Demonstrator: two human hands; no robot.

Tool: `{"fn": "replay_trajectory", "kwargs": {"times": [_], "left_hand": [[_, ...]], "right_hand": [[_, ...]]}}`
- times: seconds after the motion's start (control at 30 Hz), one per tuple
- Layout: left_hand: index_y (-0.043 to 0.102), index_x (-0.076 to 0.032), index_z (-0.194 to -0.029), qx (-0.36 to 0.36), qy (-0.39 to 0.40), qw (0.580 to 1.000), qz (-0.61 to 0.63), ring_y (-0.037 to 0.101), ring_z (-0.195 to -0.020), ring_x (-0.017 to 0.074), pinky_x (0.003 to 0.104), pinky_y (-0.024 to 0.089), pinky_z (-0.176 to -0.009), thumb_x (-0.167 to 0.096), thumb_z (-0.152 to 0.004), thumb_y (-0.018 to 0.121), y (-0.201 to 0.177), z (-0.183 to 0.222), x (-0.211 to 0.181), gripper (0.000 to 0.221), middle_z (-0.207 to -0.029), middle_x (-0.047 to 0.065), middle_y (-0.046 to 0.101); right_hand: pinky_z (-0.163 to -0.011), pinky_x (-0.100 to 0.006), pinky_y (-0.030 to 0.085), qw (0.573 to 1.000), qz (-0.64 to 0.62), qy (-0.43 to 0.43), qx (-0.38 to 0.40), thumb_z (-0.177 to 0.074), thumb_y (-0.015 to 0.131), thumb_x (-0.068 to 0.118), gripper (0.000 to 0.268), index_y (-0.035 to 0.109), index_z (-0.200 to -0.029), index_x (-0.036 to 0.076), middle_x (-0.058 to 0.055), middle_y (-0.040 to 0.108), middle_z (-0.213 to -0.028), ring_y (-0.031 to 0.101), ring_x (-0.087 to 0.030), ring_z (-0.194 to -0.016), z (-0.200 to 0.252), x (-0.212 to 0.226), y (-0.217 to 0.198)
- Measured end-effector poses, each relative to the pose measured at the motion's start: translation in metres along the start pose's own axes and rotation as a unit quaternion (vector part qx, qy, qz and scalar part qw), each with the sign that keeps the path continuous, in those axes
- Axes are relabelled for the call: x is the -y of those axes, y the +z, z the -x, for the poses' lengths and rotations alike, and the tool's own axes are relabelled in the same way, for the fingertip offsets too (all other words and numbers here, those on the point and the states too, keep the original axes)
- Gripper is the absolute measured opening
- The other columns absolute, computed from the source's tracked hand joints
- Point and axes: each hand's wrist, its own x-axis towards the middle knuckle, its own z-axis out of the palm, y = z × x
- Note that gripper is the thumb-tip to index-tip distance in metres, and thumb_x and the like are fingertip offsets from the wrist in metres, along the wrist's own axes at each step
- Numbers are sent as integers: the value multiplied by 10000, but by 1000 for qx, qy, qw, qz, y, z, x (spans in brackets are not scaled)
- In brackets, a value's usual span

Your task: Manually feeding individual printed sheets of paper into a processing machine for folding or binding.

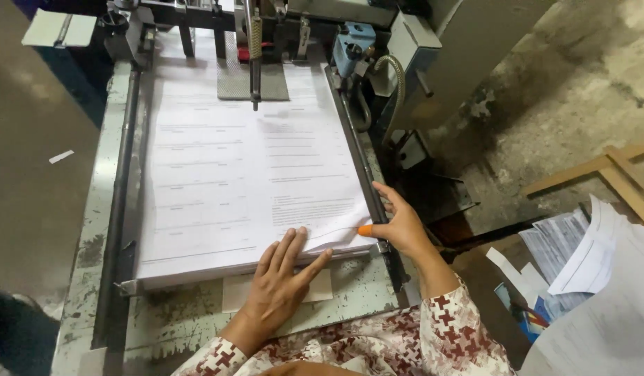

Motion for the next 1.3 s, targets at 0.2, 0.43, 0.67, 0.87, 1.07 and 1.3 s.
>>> {"fn": "replay_trajectory", "kwargs": {"times": [0.2, 0.43, 0.67, 0.87, 1.07, 1.3], "left_hand": [[224, -276, -1532, -7, -6, 999, 33, 192, -1482, 304, 412, 120, -1210, -159, -755, 586, 2, 0, -1, 865, -1590, 176, 196], [180, -259, -1540, 12, 7, 1000, 27, 159, -1486, 311, 415, 84, -1223, -194, -779, 591, -4, -2, 0, 868, -1593, 193, 160], [191, -273, -1539, 0, -4, 1000, 29, 174, -1485, 306, 432, 99, -1215, -188, -783, 580, -7, -5, -1, 854, -1597, 176, 168], [176, -274, -1544, -1, 2, 1000, 12, 161, -1487, 313, 453, 89, -1206, -171, -785, 557, -5, -4, -1, 856, -1597, 187, 147], [230, -311, -1532, -12, 1, 1000, 12, 250, -1464, 320, 411, 214, -1169, -187, -800, 576, -6, -4, -1, 819, -1578, 197, 223], [236, -298, -1527, 5, -12, 1000, 7, 234, -1465, 301, 407, 177, -1183, -197, -736, 598, 0, -2, -3, 876, -1586, 170, 217]], "right_hand": [[-1093, -409, 374, 999, -25, -7, 29, -612, 826, 101, 958, 394, -1455, 243, -86, 367, -1539, 375, -286, -1401, 1, -6, -6], [-1112, -424, 365, 999, -26, 1, 22, -588, 828, 68, 978, 401, -1450, 249, -84, 373, -1536, 384, -312, -1388, 2, -5, -3], [-981, -346, 470, 999, -41, -2, 1, -611, 821, 68, 909, 443, -1425, 216, -51, 460, -1464, 473, -238, -1292, 2, -2, 0], [-1074, -387, 419, 998, -63, -9, 23, -621, 792, 5, 916, 426, -1434, 217, -98, 418, -1497, 427, -268, -1367, 2, -9, -5], [-1058, -400, 424, 998, -63, -8, -18, -569, 845, 92, 930, 457, -1408, 198, -102, 454, -1471, 448, -283, -1343, -5, -16, 4], [-1047, -367, 420, 997, -77, -20, -14, -578, 844, 124, 906, 471, -1400, 191, -124, 465, -1457, 470, -275, -1326, -5, -20, 2]]}}
